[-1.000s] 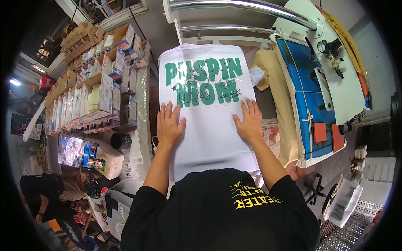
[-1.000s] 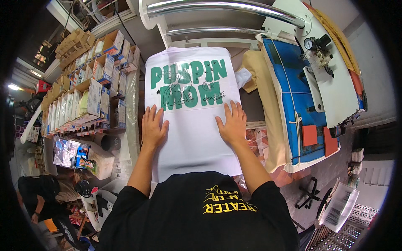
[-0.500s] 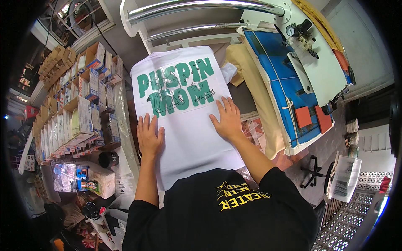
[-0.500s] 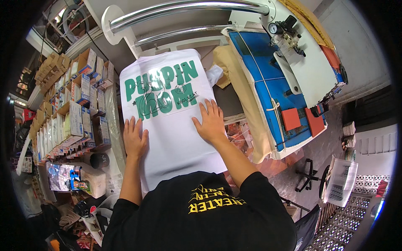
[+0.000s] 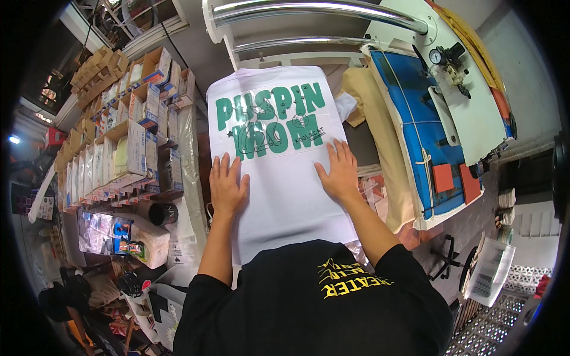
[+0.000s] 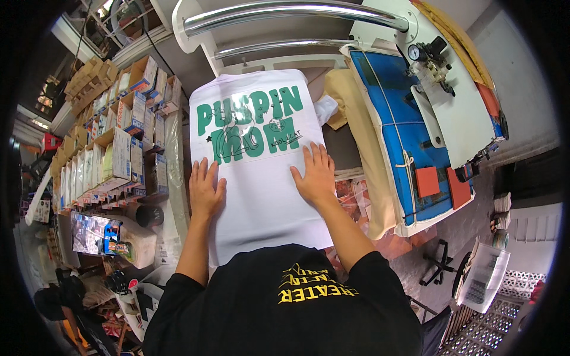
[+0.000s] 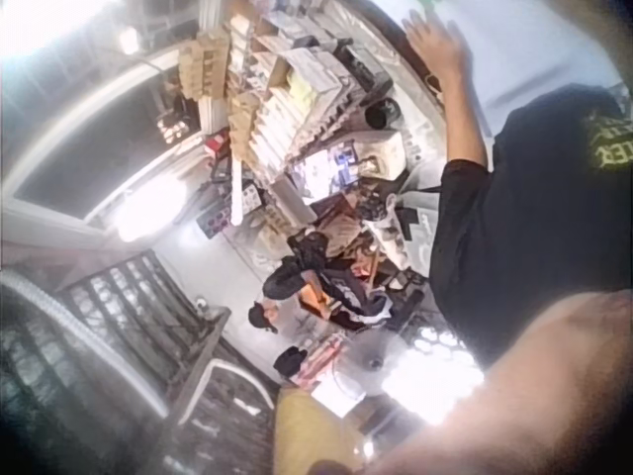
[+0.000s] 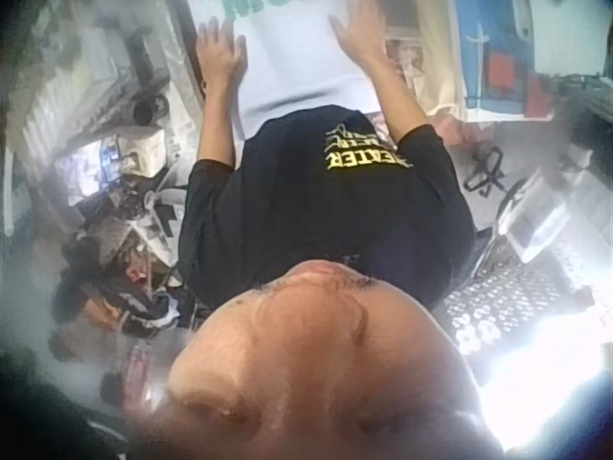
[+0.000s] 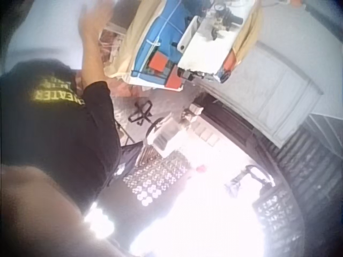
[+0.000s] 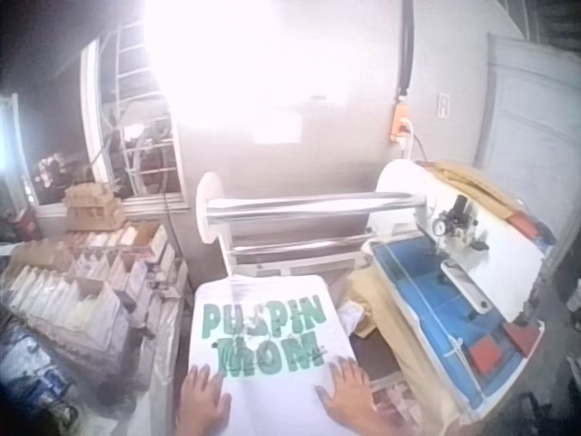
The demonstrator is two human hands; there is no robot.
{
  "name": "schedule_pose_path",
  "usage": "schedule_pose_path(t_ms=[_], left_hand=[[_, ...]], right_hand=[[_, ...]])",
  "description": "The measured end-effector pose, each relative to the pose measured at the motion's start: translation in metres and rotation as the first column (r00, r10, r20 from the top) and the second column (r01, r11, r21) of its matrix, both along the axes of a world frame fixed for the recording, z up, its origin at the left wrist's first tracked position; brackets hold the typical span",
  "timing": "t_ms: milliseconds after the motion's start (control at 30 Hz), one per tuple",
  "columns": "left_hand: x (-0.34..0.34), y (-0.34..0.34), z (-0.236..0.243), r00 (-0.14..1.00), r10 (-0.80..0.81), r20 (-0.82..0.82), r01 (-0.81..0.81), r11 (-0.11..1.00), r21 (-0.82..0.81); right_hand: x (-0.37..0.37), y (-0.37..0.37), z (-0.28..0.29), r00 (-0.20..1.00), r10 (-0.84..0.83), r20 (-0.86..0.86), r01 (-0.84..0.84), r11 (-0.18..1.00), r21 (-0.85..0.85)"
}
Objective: The person places garments onto a heat press machine, trims printed transfer sheets with scissors, and aligns the transfers onto the shirts before operating the press.
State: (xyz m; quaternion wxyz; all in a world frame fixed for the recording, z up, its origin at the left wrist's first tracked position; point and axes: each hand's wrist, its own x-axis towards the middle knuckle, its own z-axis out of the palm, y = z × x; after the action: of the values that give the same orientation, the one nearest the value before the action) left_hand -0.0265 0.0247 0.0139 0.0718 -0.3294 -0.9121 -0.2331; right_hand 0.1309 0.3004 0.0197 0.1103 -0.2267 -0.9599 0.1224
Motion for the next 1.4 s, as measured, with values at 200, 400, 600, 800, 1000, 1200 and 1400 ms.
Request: schedule_pose_path(t_ms=[200,400,600,800,1000,1200,1400], left_hand=[[0.001,-0.002,-0.003,1.0,0.015,0.002,-0.016,1.0,0.019],[-0.027,0.014,0.008,0.994,0.092,0.064,-0.087,0.993,-0.077],[-0.147,-0.033,-0.057,0.739,0.285,0.61,-0.494,0.845,0.203],[-0.15,-0.023,-0.094,-0.091,-0.691,0.717,-0.704,0.554,0.445],[-0.215,-0.032,-0.119,0.335,-0.692,0.639,-0.768,0.192,0.611],[-0.233,-0.045,-0.121,0.302,-0.658,0.69,-0.859,0.126,0.496],[-0.243,-0.055,-0.149,0.407,-0.582,0.704,-0.84,0.063,0.538]], right_hand=[[0.0,-0.002,-0.002,1.0,0.004,-0.023,-0.004,1.0,0.017],[-0.022,0.03,0.01,0.994,-0.096,0.042,0.1,0.991,-0.093],[-0.063,0.117,-0.022,0.876,-0.428,0.221,0.37,0.302,-0.879],[-0.092,0.138,-0.061,0.846,-0.533,0.002,-0.197,-0.315,-0.928],[-0.12,0.204,-0.088,0.63,-0.773,-0.072,-0.476,-0.311,-0.823],[-0.131,0.211,-0.095,0.5,-0.86,-0.097,-0.401,-0.131,-0.907],[-0.119,0.229,-0.113,0.523,-0.837,-0.158,-0.245,0.03,-0.969]])
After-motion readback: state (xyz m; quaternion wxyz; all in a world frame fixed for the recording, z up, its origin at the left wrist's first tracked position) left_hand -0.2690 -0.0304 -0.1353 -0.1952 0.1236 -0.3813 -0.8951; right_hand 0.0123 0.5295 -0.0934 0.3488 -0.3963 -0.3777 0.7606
